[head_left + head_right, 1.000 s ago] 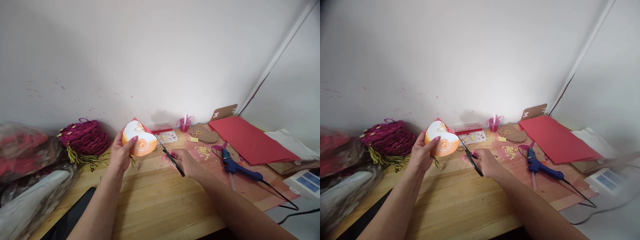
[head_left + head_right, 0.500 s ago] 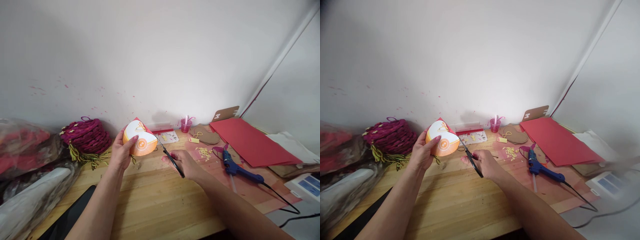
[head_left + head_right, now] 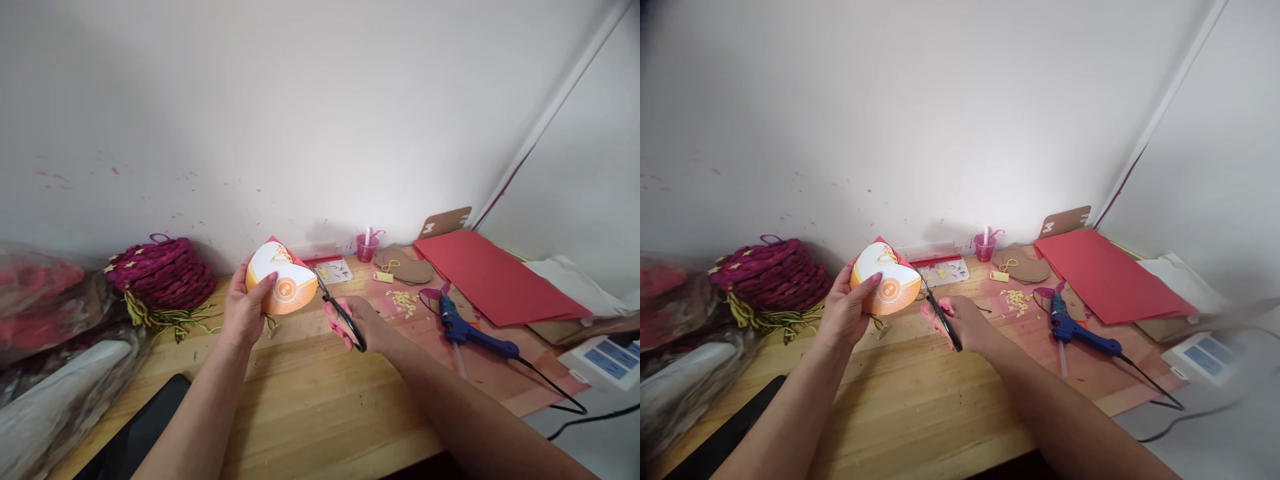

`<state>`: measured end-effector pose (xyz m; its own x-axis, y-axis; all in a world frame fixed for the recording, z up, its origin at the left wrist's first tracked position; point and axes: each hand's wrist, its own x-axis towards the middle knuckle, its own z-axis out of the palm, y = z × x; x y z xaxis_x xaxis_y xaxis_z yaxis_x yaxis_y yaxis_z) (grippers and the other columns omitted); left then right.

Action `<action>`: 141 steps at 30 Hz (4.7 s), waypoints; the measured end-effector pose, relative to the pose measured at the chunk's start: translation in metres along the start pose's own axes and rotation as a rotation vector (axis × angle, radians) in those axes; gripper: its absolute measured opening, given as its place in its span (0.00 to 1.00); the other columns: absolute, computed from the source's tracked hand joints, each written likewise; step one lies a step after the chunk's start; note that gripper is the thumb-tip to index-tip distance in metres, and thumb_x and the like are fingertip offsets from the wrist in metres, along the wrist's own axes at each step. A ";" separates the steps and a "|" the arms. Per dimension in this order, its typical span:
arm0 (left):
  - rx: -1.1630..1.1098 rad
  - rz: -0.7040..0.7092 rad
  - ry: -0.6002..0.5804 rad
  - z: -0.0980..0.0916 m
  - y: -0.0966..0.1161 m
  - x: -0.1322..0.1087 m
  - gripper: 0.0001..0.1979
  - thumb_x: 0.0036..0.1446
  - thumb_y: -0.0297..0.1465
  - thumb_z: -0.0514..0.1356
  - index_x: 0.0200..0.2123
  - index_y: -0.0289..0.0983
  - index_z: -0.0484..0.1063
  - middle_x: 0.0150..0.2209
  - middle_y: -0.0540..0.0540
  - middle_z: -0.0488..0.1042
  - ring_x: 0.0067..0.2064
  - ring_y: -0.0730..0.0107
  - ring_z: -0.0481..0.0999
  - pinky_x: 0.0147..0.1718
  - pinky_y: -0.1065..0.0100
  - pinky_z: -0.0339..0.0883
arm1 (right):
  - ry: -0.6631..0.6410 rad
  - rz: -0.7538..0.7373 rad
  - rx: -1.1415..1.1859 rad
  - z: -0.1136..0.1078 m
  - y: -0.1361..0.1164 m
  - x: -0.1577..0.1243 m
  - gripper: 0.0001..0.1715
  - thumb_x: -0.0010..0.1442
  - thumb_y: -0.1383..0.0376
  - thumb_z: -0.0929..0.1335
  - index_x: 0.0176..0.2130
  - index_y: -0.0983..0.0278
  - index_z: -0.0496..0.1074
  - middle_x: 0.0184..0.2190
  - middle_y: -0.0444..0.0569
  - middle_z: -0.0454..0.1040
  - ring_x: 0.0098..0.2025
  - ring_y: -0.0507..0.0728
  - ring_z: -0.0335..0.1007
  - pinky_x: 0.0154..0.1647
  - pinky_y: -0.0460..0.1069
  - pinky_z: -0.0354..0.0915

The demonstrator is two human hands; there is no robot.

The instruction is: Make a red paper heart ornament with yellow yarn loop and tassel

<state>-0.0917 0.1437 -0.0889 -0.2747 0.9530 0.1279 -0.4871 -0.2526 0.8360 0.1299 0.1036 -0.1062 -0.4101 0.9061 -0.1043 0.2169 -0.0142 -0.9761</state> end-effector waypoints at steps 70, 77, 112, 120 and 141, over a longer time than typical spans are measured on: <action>0.077 0.063 0.034 0.003 -0.003 -0.004 0.36 0.36 0.31 0.78 0.51 0.42 0.70 0.48 0.46 0.80 0.44 0.64 0.80 0.44 0.65 0.75 | 0.098 0.020 -0.038 -0.003 -0.001 0.000 0.32 0.60 0.38 0.68 0.25 0.61 0.60 0.18 0.38 0.60 0.16 0.48 0.55 0.18 0.46 0.51; 0.093 0.040 0.017 0.004 -0.003 -0.005 0.37 0.36 0.33 0.78 0.51 0.42 0.70 0.49 0.45 0.80 0.44 0.62 0.81 0.44 0.64 0.75 | 0.008 0.047 0.006 -0.005 -0.003 0.004 0.37 0.58 0.32 0.65 0.26 0.62 0.61 0.19 0.38 0.63 0.15 0.47 0.60 0.15 0.44 0.55; 0.064 -0.001 -0.011 -0.002 0.000 0.000 0.37 0.34 0.30 0.79 0.51 0.41 0.73 0.45 0.48 0.80 0.41 0.68 0.79 0.42 0.68 0.75 | 0.034 0.050 -0.005 -0.005 -0.005 -0.002 0.32 0.60 0.41 0.69 0.24 0.62 0.60 0.16 0.38 0.60 0.16 0.46 0.54 0.17 0.44 0.50; 0.088 -0.015 -0.043 -0.006 0.005 0.003 0.37 0.34 0.30 0.79 0.51 0.41 0.74 0.45 0.47 0.80 0.41 0.67 0.79 0.40 0.67 0.76 | 0.017 0.000 -0.143 -0.008 -0.009 -0.006 0.35 0.62 0.41 0.68 0.20 0.62 0.58 0.15 0.39 0.58 0.18 0.47 0.52 0.19 0.45 0.46; 0.183 -0.045 -0.096 -0.016 0.013 0.009 0.40 0.34 0.32 0.78 0.54 0.40 0.74 0.48 0.43 0.80 0.43 0.61 0.80 0.38 0.66 0.77 | -0.025 0.015 -0.277 -0.008 -0.015 -0.007 0.36 0.59 0.38 0.68 0.20 0.61 0.57 0.16 0.38 0.54 0.18 0.48 0.49 0.21 0.47 0.44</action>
<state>-0.1142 0.1465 -0.0851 -0.1717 0.9763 0.1314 -0.3356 -0.1834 0.9240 0.1367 0.1009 -0.0897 -0.4264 0.8957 -0.1262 0.4552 0.0919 -0.8856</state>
